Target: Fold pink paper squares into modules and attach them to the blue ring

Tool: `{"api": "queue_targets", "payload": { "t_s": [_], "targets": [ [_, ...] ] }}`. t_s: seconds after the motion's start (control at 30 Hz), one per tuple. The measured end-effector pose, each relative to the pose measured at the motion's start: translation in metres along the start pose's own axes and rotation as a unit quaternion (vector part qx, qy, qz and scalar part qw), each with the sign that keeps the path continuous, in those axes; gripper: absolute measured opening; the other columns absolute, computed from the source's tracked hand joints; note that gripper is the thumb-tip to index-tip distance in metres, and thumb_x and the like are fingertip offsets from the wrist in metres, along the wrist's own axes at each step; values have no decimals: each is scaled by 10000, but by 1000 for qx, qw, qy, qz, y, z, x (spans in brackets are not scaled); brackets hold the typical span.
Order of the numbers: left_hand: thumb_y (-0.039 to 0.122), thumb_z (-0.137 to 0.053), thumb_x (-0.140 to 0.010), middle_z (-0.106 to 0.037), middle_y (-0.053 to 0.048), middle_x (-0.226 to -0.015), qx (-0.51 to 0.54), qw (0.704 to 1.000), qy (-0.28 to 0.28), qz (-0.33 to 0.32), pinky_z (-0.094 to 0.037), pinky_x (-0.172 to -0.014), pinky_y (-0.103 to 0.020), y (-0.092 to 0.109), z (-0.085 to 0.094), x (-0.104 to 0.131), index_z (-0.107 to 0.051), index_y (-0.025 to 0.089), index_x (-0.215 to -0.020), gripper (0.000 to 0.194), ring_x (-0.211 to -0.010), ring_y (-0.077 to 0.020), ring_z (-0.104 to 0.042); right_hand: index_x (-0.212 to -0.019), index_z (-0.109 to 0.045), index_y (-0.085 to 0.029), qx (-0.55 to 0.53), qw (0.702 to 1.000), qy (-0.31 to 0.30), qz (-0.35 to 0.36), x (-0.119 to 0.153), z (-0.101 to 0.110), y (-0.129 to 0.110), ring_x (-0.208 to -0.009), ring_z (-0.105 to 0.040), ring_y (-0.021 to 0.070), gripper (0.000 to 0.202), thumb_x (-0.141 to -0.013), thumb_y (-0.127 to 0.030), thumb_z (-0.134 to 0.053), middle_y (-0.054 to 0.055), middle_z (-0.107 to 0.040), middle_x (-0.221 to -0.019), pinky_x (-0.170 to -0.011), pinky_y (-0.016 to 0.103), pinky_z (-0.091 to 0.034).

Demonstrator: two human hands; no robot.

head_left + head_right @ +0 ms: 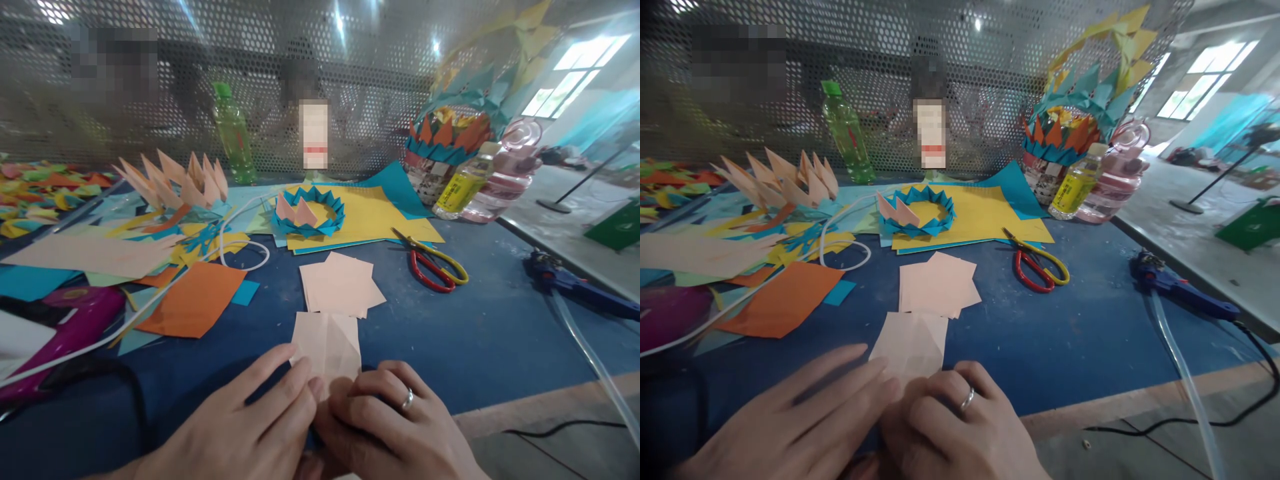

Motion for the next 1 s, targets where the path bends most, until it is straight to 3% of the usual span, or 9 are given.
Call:
{"api": "queue_targets", "payload": {
  "t_s": [0.23, 0.73, 1.0],
  "targets": [
    [368, -615, -844, -744, -105, -1021, -40, 999, -3, -36, -445, -1046, -378, 10, 2, 15, -713, 88, -964, 319, -1100, -259, -623, -786, -721, -240, -12, 1000, 1, -6, 1, -2, 1, -662, -580, 90, 192, -852, -77, -643, -75, -699, -672, -641, 280, -399],
    [461, -545, -869, -741, -136, -969, -89, 995, 37, -22, -464, -1051, -390, 13, 6, 21, -709, 58, -948, 443, -1062, -279, -657, -807, -713, -199, -11, 1000, 0, 6, 3, -1, -2, -719, -583, 93, 154, -846, -66, -646, -53, -690, -718, -684, 280, -404],
    [352, -456, -932, -742, -153, -877, -110, 991, 60, 35, -448, -1048, -390, 9, 13, 11, -709, 49, -859, 402, -958, -270, -688, -851, -716, -191, -25, 1000, -15, 2, 4, -2, -2, -726, -591, 99, 142, -872, -85, -624, -50, -704, -744, -669, 282, -413]
  ]
}}
Point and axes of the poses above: each hand's wrist, its own x-axis away from the middle knuckle, its own z-axis out of the back of the hand, y = z × x, the point moved 10 cm from there along -x, towards the middle knuckle
